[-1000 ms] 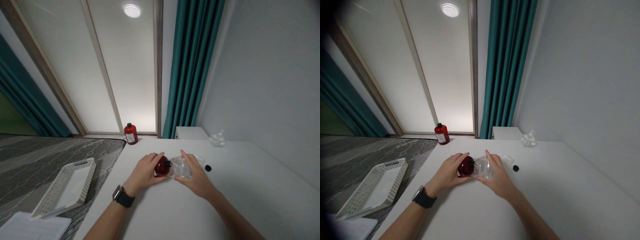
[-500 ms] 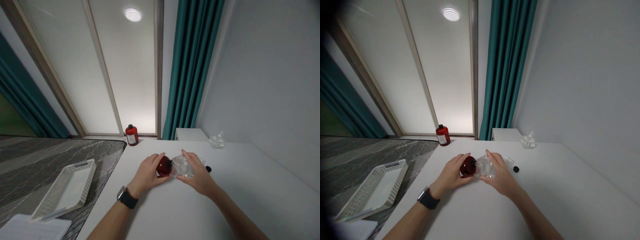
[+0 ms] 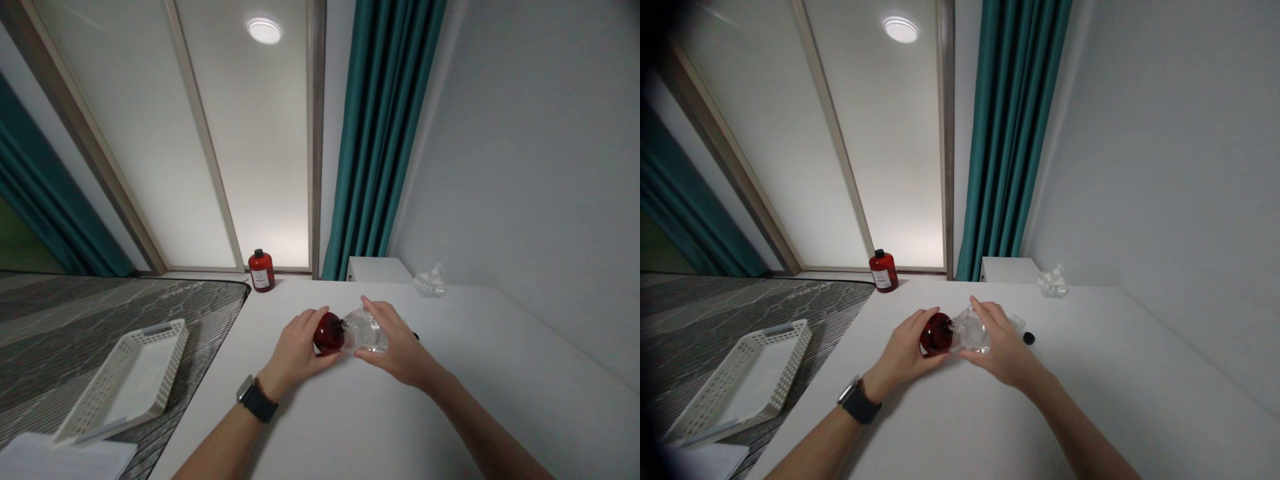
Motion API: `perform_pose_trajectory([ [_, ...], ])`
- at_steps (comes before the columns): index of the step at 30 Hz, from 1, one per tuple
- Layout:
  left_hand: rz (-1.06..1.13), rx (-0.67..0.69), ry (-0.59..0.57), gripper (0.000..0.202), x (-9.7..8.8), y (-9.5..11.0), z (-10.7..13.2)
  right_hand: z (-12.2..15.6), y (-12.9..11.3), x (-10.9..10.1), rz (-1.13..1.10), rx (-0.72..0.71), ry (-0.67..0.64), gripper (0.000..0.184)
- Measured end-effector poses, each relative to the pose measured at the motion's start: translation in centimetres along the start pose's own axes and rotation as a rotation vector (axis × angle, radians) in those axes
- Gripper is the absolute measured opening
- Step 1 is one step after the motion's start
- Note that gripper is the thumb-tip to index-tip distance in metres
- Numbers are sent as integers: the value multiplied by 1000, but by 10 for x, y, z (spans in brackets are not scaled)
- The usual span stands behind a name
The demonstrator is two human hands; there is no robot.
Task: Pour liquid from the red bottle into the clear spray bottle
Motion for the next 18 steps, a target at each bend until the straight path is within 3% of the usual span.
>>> perform_pose_trajectory([
  [18,51,-44,47,76,1,1,1,-8,-3,-7,-30,-9,-72,94],
])
Point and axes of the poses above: each hand's wrist, its own z-axis away from the middle knuckle, its own x-axis out of the palm, y = z × x, the point moved 8 cm from there along -z, towards the middle knuckle, and after that the axes turned 1 degree about z, right-handed, at the moved point
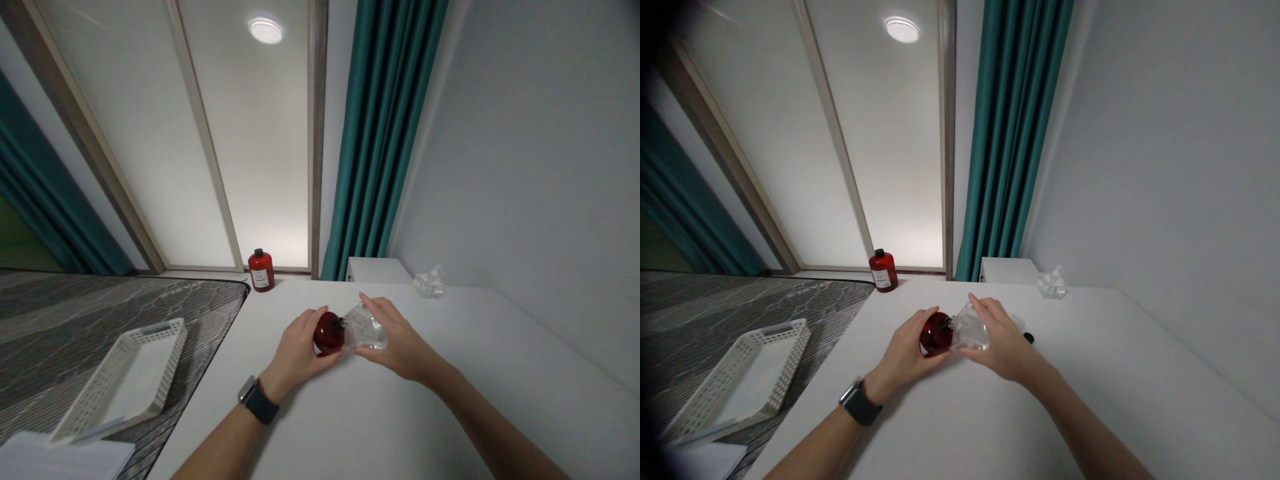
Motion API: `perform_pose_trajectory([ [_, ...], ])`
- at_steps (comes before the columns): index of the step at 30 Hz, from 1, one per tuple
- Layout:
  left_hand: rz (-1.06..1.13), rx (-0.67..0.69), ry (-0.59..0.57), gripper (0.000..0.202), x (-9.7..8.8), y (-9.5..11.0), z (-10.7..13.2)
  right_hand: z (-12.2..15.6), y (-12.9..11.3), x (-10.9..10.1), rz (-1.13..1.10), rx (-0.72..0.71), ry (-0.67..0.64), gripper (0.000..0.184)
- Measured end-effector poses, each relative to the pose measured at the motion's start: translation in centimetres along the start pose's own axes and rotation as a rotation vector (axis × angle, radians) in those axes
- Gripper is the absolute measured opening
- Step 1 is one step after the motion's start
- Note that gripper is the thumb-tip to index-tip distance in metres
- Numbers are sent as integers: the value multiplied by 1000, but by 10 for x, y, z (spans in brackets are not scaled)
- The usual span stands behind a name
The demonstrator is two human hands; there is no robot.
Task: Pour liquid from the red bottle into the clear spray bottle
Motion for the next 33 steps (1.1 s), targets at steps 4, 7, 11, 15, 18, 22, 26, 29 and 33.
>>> perform_pose_trajectory([
  [4,0,-3,4,76,-2,1,-1,-1,-1,-2,3,-1,2,94],
  [7,9,-5,5,75,-2,1,-1,-2,-2,-2,9,0,3,94],
  [11,13,-7,15,75,-2,1,0,-3,-3,-3,18,1,5,94],
  [15,16,-12,22,75,-2,0,0,-3,-4,-4,22,-8,12,93],
  [18,20,-12,19,75,-2,0,-1,-3,-4,-3,15,3,1,93],
  [22,14,-18,12,75,-1,-1,-1,-4,-3,-3,12,23,-4,94],
  [26,17,-21,18,74,-1,0,0,-4,-5,-4,15,11,2,94],
  [29,25,-23,25,73,-2,1,-1,-5,-6,-5,19,8,-5,95],
  [33,26,-29,35,73,-3,1,-1,-6,-9,-7,20,10,-20,94],
])
Point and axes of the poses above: each hand's wrist, its own z-axis away from the middle knuckle, its own x-axis out of the palm, y = z × x, the point moved 8 cm from there along -z, towards the middle knuckle, and after that the axes turned 1 degree about z, right-handed, at the moved point
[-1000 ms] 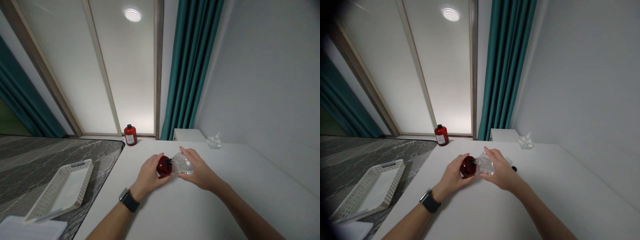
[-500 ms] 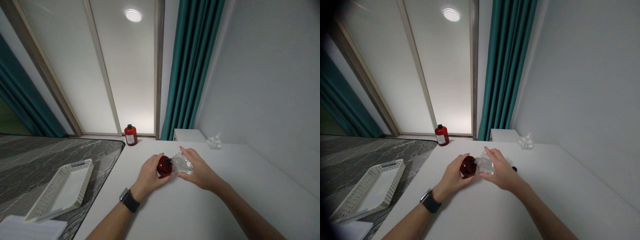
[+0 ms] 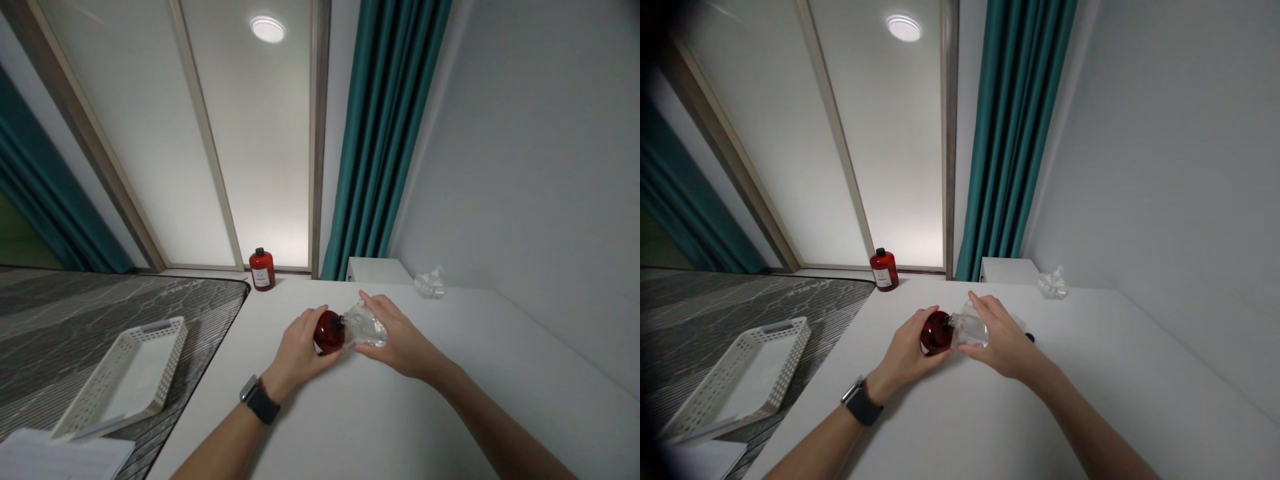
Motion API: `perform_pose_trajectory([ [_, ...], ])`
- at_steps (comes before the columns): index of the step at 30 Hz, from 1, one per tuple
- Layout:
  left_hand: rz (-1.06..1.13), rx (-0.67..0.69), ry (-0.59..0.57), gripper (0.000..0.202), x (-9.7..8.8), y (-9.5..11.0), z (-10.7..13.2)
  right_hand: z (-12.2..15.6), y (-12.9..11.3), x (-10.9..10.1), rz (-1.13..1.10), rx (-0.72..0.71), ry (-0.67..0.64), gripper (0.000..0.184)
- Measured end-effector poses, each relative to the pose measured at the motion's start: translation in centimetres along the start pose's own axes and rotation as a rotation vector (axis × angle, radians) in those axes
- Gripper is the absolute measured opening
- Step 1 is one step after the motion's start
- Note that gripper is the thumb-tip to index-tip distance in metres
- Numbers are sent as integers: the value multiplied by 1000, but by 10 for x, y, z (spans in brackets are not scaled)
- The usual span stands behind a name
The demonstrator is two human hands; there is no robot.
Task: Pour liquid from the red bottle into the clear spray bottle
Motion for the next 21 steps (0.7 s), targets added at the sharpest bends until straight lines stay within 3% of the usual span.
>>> perform_pose_trajectory([
  [21,41,-42,36,72,2,-5,3,-9,-2,-2,8,16,-73,94],
])
Point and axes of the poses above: each hand's wrist, its own z-axis away from the middle knuckle, its own x-axis out of the palm, y = z × x, the point moved 8 cm from there along -z, towards the middle knuckle, and after that the axes turned 1 degree about z, right-handed, at the moved point
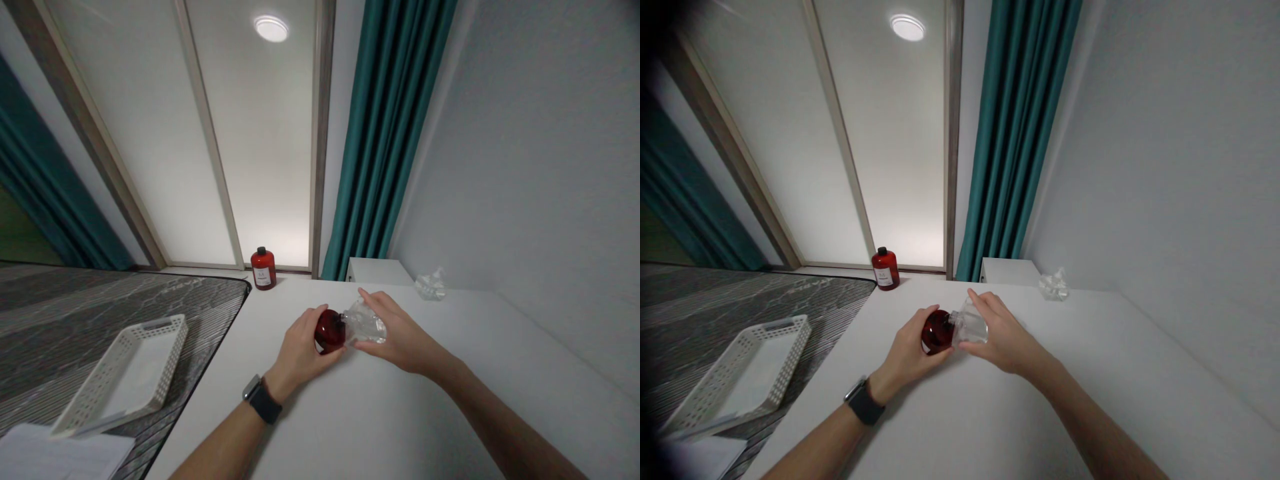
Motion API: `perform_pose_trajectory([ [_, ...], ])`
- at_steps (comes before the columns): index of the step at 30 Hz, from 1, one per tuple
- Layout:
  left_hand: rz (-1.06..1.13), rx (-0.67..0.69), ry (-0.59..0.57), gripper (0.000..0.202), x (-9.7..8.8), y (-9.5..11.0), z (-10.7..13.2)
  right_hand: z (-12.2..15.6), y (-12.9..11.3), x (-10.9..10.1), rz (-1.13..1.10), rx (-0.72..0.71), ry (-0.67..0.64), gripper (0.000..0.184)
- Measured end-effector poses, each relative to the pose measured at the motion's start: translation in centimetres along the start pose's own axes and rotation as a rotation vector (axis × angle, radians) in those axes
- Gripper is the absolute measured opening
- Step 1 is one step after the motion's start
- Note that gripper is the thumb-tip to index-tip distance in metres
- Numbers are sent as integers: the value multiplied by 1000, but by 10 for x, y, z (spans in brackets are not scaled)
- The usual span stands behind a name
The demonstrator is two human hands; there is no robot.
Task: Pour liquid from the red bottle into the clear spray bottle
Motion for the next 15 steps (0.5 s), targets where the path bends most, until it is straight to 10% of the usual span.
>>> perform_pose_trajectory([
  [15,23,-21,27,71,-1,-4,0,-7,-3,-1,-24,44,-54,93],
])
Point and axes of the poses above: each hand's wrist, its own z-axis away from the middle knuckle, its own x-axis out of the palm, y = z × x, the point moved 8 cm from there along -z, towards the middle knuckle, and after that the axes turned 1 degree about z, right-handed, at the moved point
